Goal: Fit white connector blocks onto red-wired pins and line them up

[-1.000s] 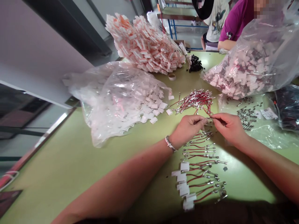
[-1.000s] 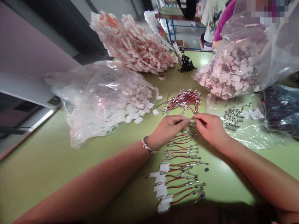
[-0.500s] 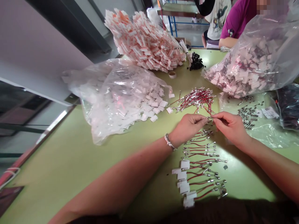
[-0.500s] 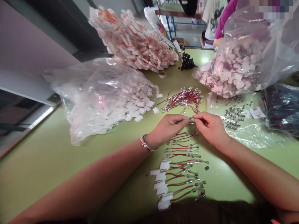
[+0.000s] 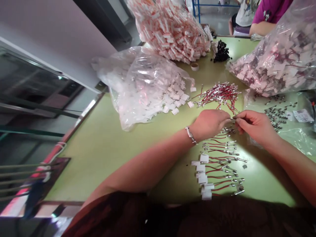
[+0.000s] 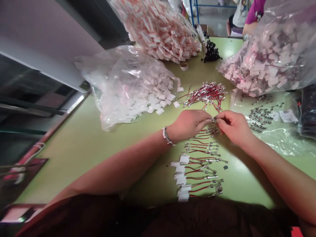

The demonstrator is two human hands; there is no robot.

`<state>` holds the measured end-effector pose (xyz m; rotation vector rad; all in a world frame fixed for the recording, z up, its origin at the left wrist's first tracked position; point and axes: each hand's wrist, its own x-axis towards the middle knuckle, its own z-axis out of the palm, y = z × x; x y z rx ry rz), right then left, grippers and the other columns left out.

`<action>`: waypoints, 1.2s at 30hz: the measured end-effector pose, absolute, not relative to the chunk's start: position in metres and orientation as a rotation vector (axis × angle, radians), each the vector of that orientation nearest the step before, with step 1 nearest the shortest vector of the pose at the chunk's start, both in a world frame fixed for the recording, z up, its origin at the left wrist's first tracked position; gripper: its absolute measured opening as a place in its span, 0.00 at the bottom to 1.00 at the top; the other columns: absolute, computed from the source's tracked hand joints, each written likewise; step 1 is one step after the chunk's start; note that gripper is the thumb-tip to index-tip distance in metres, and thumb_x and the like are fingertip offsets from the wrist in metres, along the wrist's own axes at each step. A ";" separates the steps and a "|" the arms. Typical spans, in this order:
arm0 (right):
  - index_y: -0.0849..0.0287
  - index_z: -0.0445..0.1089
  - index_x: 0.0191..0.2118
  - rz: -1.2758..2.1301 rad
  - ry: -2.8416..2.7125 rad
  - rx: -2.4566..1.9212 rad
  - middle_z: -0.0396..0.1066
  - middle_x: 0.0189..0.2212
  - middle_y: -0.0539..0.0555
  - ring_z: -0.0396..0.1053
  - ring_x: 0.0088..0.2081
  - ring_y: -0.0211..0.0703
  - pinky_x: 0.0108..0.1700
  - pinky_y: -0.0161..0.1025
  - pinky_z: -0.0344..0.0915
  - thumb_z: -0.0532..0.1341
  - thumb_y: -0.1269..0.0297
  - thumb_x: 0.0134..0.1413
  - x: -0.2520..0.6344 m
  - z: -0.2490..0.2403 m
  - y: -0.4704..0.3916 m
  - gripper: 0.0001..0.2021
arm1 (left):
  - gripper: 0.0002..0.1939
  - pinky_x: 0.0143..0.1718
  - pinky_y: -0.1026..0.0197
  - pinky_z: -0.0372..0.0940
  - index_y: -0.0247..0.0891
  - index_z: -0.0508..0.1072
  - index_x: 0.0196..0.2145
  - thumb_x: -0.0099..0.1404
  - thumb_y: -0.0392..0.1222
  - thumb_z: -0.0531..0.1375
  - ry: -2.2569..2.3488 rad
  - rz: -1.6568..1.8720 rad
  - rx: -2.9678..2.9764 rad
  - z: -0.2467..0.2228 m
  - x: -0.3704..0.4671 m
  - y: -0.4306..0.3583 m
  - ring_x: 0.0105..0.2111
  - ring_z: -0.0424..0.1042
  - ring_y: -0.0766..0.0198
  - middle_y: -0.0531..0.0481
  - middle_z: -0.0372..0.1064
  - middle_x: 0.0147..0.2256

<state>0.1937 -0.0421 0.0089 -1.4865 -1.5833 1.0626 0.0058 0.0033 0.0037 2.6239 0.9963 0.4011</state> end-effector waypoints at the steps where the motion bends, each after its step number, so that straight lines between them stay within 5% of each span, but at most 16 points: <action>1: 0.57 0.73 0.30 0.989 -1.638 -1.510 0.70 0.20 0.48 0.65 0.21 0.36 0.26 0.36 0.63 0.60 0.63 0.49 0.196 0.007 -0.041 0.06 | 0.17 0.42 0.58 0.63 0.37 0.71 0.47 0.70 0.47 0.49 0.995 0.415 2.628 0.006 0.005 0.005 0.42 0.70 0.59 0.46 0.73 0.41; 7: 0.57 0.74 0.36 0.585 -1.966 -1.517 0.76 0.30 0.52 0.70 0.31 0.42 0.35 0.40 0.65 0.57 0.63 0.54 0.207 -0.008 -0.041 0.09 | 0.40 0.61 0.48 0.50 0.33 0.50 0.64 0.62 0.55 0.58 0.842 0.225 2.627 0.015 -0.025 -0.002 0.61 0.54 0.49 0.36 0.54 0.61; 15: 0.57 0.73 0.42 0.192 -2.305 -1.415 0.73 0.40 0.57 0.69 0.41 0.47 0.41 0.43 0.65 0.56 0.63 0.57 0.203 0.001 -0.055 0.11 | 0.42 0.63 0.41 0.43 0.37 0.48 0.65 0.60 0.56 0.60 0.898 0.037 2.578 -0.005 -0.050 -0.037 0.65 0.43 0.46 0.35 0.42 0.66; 20: 0.56 0.73 0.35 0.278 -2.662 -1.220 0.72 0.33 0.53 0.68 0.37 0.43 0.36 0.38 0.63 0.59 0.62 0.57 0.181 0.011 -0.077 0.07 | 0.37 0.63 0.38 0.41 0.37 0.53 0.64 0.63 0.57 0.57 0.981 0.077 2.614 -0.012 -0.043 -0.030 0.65 0.46 0.48 0.36 0.46 0.65; 24: 0.58 0.72 0.33 0.005 -2.792 -1.278 0.70 0.32 0.54 0.67 0.36 0.44 0.32 0.38 0.61 0.58 0.68 0.57 0.171 -0.004 -0.077 0.05 | 0.33 0.63 0.40 0.42 0.36 0.58 0.61 0.64 0.56 0.56 1.030 0.199 2.656 -0.022 -0.035 -0.017 0.64 0.50 0.50 0.37 0.51 0.64; 29: 0.60 0.71 0.32 -0.161 -2.763 -1.318 0.70 0.31 0.55 0.68 0.37 0.47 0.33 0.40 0.61 0.56 0.71 0.58 0.178 -0.014 -0.063 0.07 | 0.22 0.58 0.48 0.55 0.39 0.70 0.52 0.66 0.53 0.56 1.031 0.517 2.671 -0.026 -0.036 -0.005 0.56 0.63 0.55 0.42 0.65 0.56; 33: 0.59 0.71 0.32 -0.046 -2.650 -1.439 0.71 0.32 0.55 0.69 0.36 0.46 0.32 0.39 0.61 0.54 0.68 0.59 0.183 -0.002 -0.059 0.09 | 0.15 0.45 0.56 0.65 0.38 0.77 0.36 0.69 0.45 0.52 1.560 0.739 2.470 -0.009 -0.067 0.004 0.41 0.70 0.58 0.45 0.74 0.38; 36: 0.57 0.70 0.34 0.179 -2.481 -1.584 0.72 0.31 0.53 0.68 0.31 0.43 0.29 0.38 0.59 0.53 0.67 0.59 0.184 0.016 -0.056 0.08 | 0.12 0.39 0.55 0.65 0.35 0.76 0.37 0.65 0.44 0.55 2.011 0.587 2.260 0.001 -0.096 0.011 0.36 0.71 0.55 0.42 0.72 0.37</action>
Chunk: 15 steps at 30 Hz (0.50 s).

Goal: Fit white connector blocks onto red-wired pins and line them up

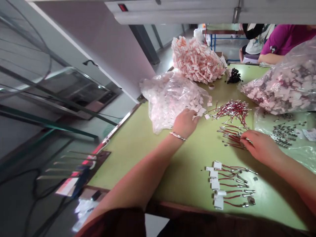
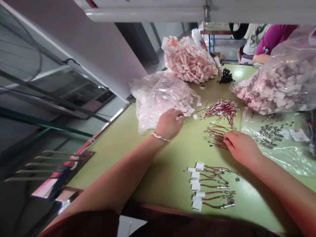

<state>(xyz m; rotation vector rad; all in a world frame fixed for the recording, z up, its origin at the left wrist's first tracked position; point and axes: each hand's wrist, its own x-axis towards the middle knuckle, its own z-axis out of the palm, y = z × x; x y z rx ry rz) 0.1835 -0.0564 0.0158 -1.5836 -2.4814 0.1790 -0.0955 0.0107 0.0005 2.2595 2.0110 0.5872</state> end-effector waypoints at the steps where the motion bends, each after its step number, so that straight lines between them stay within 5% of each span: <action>1: 0.56 0.69 0.34 0.273 -2.421 -1.631 0.72 0.29 0.52 0.67 0.28 0.41 0.28 0.38 0.58 0.54 0.66 0.59 0.182 0.021 -0.055 0.08 | 0.13 0.38 0.54 0.65 0.35 0.76 0.36 0.64 0.44 0.55 2.072 0.474 2.227 0.001 -0.102 0.012 0.35 0.71 0.54 0.42 0.72 0.35; 7: 0.57 0.67 0.30 0.856 -2.042 -1.622 0.71 0.24 0.49 0.62 0.23 0.36 0.25 0.35 0.58 0.55 0.66 0.54 0.169 0.030 -0.043 0.05 | 0.14 0.40 0.54 0.65 0.34 0.75 0.36 0.66 0.42 0.51 1.969 0.259 2.357 -0.010 -0.106 0.015 0.39 0.71 0.52 0.39 0.71 0.38; 10: 0.59 0.69 0.36 1.020 -1.918 -1.572 0.73 0.25 0.50 0.65 0.24 0.36 0.27 0.35 0.61 0.55 0.69 0.53 0.166 0.025 -0.040 0.07 | 0.13 0.42 0.53 0.66 0.35 0.75 0.37 0.65 0.39 0.51 1.908 0.295 2.374 -0.012 -0.104 0.015 0.40 0.71 0.51 0.40 0.72 0.37; 15: 0.57 0.73 0.43 1.077 -1.903 -1.598 0.75 0.32 0.53 0.70 0.30 0.39 0.31 0.37 0.65 0.55 0.68 0.53 0.175 0.020 -0.040 0.14 | 0.21 0.38 0.52 0.67 0.38 0.69 0.54 0.65 0.37 0.49 1.921 0.295 2.349 -0.012 -0.102 0.010 0.37 0.72 0.51 0.38 0.68 0.42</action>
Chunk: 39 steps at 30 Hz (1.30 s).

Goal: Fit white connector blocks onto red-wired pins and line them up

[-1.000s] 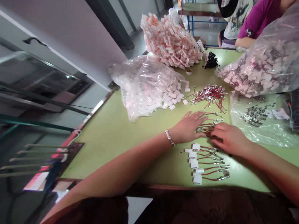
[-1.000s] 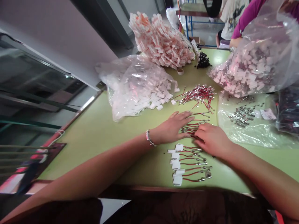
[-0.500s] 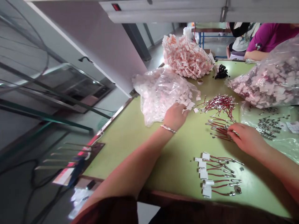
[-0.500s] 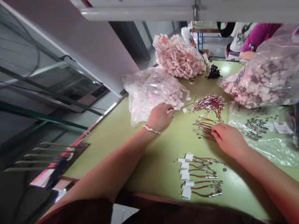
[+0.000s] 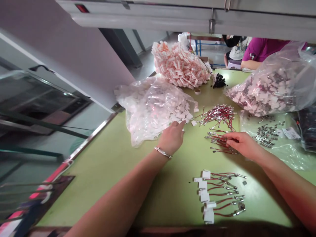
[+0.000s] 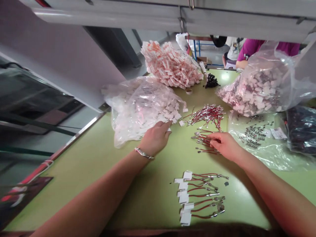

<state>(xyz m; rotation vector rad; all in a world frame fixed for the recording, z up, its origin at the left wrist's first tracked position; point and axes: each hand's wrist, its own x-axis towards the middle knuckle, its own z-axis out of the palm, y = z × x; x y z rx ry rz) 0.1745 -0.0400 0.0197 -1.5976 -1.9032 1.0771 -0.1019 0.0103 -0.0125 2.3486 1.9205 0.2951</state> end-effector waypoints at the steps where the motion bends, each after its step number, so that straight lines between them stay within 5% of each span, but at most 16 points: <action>1: 0.56 0.74 0.42 1.086 -1.899 -1.591 0.76 0.33 0.53 0.70 0.32 0.40 0.33 0.38 0.65 0.55 0.68 0.53 0.177 0.019 -0.040 0.13 | 0.22 0.37 0.52 0.67 0.39 0.68 0.55 0.65 0.37 0.49 1.923 0.291 2.339 -0.012 -0.101 0.009 0.35 0.72 0.52 0.39 0.66 0.42; 6: 0.56 0.74 0.33 1.110 -1.879 -1.569 0.72 0.24 0.50 0.63 0.23 0.36 0.26 0.36 0.60 0.56 0.65 0.53 0.177 0.018 -0.042 0.09 | 0.15 0.37 0.57 0.68 0.36 0.76 0.42 0.64 0.39 0.52 1.735 0.652 2.054 -0.009 -0.092 0.004 0.32 0.71 0.59 0.44 0.69 0.35; 10: 0.57 0.70 0.26 1.053 -1.884 -1.508 0.67 0.20 0.48 0.60 0.22 0.34 0.25 0.34 0.58 0.57 0.62 0.52 0.168 0.018 -0.046 0.09 | 0.15 0.25 0.65 0.64 0.33 0.75 0.44 0.60 0.40 0.60 1.280 0.853 1.269 -0.008 -0.075 -0.005 0.22 0.66 0.69 0.49 0.70 0.25; 14: 0.57 0.68 0.24 1.008 -1.889 -1.493 0.65 0.19 0.47 0.59 0.22 0.34 0.26 0.34 0.57 0.56 0.60 0.53 0.162 0.017 -0.050 0.10 | 0.11 0.26 0.68 0.63 0.32 0.76 0.40 0.57 0.37 0.64 1.061 0.822 0.914 -0.010 -0.058 -0.015 0.23 0.68 0.72 0.48 0.72 0.25; 30: 0.56 0.71 0.26 1.141 -2.070 -1.436 0.69 0.22 0.47 0.62 0.24 0.35 0.28 0.35 0.58 0.56 0.65 0.53 0.163 0.009 -0.050 0.09 | 0.11 0.20 0.69 0.60 0.36 0.77 0.39 0.58 0.39 0.64 0.950 0.599 1.185 -0.007 -0.056 -0.020 0.17 0.64 0.73 0.54 0.68 0.19; 39: 0.56 0.70 0.28 0.695 -2.404 -1.425 0.72 0.23 0.50 0.64 0.24 0.37 0.28 0.36 0.56 0.54 0.63 0.58 0.152 0.001 -0.060 0.11 | 0.06 0.20 0.68 0.61 0.33 0.74 0.35 0.58 0.37 0.62 1.053 0.648 1.192 -0.013 -0.035 -0.035 0.17 0.66 0.72 0.55 0.68 0.17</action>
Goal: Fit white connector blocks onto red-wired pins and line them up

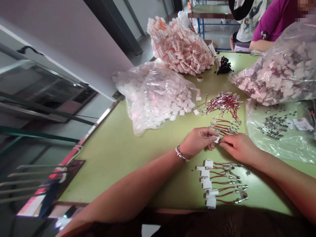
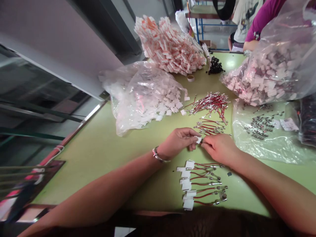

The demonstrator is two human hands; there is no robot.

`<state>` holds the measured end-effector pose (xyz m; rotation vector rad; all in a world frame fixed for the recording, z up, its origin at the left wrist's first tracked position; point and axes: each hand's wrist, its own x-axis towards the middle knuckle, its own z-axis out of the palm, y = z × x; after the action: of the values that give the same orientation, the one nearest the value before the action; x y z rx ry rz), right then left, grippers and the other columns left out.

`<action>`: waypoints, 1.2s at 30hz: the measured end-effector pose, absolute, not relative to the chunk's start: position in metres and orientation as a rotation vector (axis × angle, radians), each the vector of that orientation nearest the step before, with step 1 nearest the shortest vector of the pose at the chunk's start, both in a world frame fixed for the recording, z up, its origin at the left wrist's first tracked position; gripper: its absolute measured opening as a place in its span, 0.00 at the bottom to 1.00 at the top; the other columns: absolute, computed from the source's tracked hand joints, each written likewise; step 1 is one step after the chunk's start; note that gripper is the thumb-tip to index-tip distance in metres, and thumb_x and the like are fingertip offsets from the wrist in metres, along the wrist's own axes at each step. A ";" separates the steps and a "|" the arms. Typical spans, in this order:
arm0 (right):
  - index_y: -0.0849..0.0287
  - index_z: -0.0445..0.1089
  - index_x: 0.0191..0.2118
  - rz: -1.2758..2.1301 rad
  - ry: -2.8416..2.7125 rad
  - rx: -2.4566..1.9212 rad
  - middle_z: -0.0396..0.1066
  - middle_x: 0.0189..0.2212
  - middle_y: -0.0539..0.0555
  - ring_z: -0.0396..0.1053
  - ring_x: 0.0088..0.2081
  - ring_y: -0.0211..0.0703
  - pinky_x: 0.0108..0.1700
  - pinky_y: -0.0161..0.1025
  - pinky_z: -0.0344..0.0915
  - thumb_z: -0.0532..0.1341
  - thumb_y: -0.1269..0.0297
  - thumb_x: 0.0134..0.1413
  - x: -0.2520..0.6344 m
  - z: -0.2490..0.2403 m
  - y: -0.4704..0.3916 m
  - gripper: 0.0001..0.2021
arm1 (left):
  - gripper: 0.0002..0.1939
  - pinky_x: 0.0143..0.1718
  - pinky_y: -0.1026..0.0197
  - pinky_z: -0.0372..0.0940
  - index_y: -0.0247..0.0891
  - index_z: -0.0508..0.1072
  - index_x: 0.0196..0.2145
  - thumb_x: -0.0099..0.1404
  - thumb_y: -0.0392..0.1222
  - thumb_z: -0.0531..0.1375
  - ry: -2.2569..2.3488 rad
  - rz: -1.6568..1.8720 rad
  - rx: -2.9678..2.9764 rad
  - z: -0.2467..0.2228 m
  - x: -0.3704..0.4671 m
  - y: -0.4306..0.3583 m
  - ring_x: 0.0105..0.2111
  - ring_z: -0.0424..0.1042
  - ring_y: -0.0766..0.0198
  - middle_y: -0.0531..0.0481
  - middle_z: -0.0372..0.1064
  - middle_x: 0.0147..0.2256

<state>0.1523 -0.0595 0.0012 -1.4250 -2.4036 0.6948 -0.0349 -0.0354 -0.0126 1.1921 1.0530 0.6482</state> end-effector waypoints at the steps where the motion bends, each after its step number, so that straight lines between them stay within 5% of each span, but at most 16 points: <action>1: 0.56 0.69 0.27 0.674 -2.387 -1.414 0.71 0.23 0.50 0.64 0.24 0.37 0.28 0.36 0.55 0.53 0.62 0.58 0.152 -0.001 -0.061 0.11 | 0.06 0.20 0.68 0.61 0.33 0.73 0.35 0.59 0.37 0.62 1.046 0.670 1.187 -0.015 -0.033 -0.037 0.17 0.66 0.72 0.55 0.68 0.17; 8: 0.57 0.68 0.26 0.706 -2.304 -1.439 0.69 0.20 0.49 0.62 0.22 0.36 0.26 0.35 0.55 0.53 0.61 0.57 0.147 -0.005 -0.064 0.13 | 0.11 0.25 0.64 0.65 0.33 0.75 0.37 0.60 0.42 0.60 0.998 0.564 1.478 -0.010 -0.042 -0.029 0.21 0.69 0.68 0.52 0.70 0.21; 11: 0.56 0.71 0.27 0.710 -2.402 -1.424 0.71 0.23 0.50 0.65 0.25 0.37 0.28 0.36 0.56 0.55 0.62 0.57 0.143 0.002 -0.071 0.11 | 0.15 0.39 0.55 0.68 0.37 0.75 0.45 0.63 0.45 0.59 1.173 0.671 1.998 -0.006 -0.058 -0.005 0.35 0.71 0.61 0.45 0.74 0.35; 15: 0.55 0.73 0.26 0.759 -2.588 -1.307 0.72 0.26 0.51 0.66 0.27 0.38 0.29 0.37 0.58 0.58 0.60 0.55 0.143 0.013 -0.079 0.11 | 0.20 0.55 0.49 0.60 0.38 0.72 0.51 0.66 0.32 0.47 1.395 0.682 2.482 -0.020 -0.081 0.029 0.50 0.65 0.56 0.43 0.70 0.50; 26: 0.59 0.72 0.32 0.241 -2.638 -1.567 0.71 0.34 0.55 0.69 0.39 0.45 0.33 0.39 0.61 0.57 0.67 0.58 0.159 -0.006 -0.050 0.07 | 0.14 0.48 0.53 0.65 0.38 0.76 0.44 0.60 0.38 0.58 1.566 0.672 2.381 -0.036 -0.087 0.031 0.43 0.69 0.55 0.45 0.73 0.40; 32: 0.60 0.70 0.34 0.318 -2.469 -1.650 0.72 0.35 0.56 0.69 0.34 0.42 0.34 0.39 0.61 0.54 0.69 0.60 0.159 0.000 -0.050 0.08 | 0.09 0.45 0.56 0.65 0.36 0.79 0.34 0.58 0.36 0.59 1.566 0.791 2.194 -0.032 -0.081 0.023 0.39 0.70 0.58 0.45 0.72 0.35; 36: 0.60 0.68 0.37 0.387 -2.392 -1.714 0.72 0.25 0.53 0.67 0.25 0.41 0.27 0.39 0.57 0.52 0.66 0.61 0.160 0.005 -0.052 0.08 | 0.10 0.38 0.59 0.67 0.35 0.78 0.38 0.59 0.39 0.60 1.378 0.915 1.799 -0.020 -0.071 0.005 0.33 0.70 0.63 0.46 0.73 0.33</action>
<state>0.1595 -0.0516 0.0052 -1.7143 -2.3922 0.3868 -0.0709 0.0054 -0.0202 1.7990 1.3778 0.9153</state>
